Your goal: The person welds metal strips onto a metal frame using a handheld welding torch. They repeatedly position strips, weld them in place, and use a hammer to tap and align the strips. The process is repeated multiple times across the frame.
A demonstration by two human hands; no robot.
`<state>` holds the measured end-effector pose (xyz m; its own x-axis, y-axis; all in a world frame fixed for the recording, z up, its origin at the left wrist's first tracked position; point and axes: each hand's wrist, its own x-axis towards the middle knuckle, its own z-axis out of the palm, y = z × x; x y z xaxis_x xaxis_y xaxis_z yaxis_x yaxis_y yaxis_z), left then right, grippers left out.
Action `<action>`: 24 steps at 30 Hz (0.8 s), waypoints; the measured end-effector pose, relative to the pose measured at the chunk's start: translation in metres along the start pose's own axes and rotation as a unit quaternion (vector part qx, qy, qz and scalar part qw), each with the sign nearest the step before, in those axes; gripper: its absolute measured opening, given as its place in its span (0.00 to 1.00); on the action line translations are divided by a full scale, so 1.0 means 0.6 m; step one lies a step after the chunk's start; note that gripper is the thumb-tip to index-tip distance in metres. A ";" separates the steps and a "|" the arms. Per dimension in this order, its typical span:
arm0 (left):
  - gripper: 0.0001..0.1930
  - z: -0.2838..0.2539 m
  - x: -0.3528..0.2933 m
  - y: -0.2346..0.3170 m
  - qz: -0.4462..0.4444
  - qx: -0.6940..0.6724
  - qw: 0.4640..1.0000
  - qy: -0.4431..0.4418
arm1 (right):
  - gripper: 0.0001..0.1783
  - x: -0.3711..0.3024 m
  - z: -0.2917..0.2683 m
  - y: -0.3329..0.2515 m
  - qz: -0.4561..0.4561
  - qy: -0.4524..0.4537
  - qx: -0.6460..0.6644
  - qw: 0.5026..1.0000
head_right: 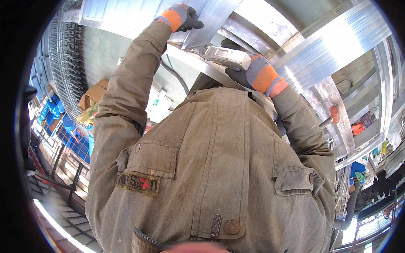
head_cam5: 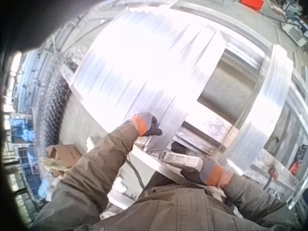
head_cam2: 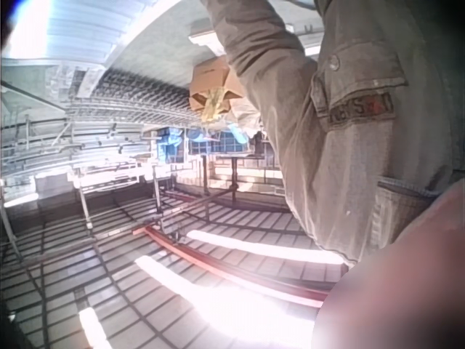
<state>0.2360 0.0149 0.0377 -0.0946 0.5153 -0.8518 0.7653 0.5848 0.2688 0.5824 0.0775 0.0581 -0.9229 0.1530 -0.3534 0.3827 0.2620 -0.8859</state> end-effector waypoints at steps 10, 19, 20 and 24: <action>0.11 0.019 0.019 -0.007 0.074 0.111 0.989 0.067 | 0.21 -0.024 -0.025 -0.026 0.015 -0.050 -0.207 0.977; 0.10 0.066 0.091 -0.078 0.119 0.022 0.992 0.041 | 0.26 -0.010 0.000 0.016 -0.010 0.001 -0.051 0.999; 0.10 0.073 0.098 -0.087 0.122 -0.009 0.992 0.033 | 0.26 -0.009 -0.001 0.015 -0.005 -0.007 -0.067 0.998; 0.10 0.082 0.099 -0.097 0.037 -0.349 0.936 0.028 | 0.21 -0.009 -0.009 0.010 0.049 -0.046 -0.035 0.997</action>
<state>0.2170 -0.0194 -0.0509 -0.1047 0.5914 -0.7996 0.1699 0.8028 0.5715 0.5898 0.0832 0.0565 -0.8802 0.0939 -0.4652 0.4695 0.3164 -0.8243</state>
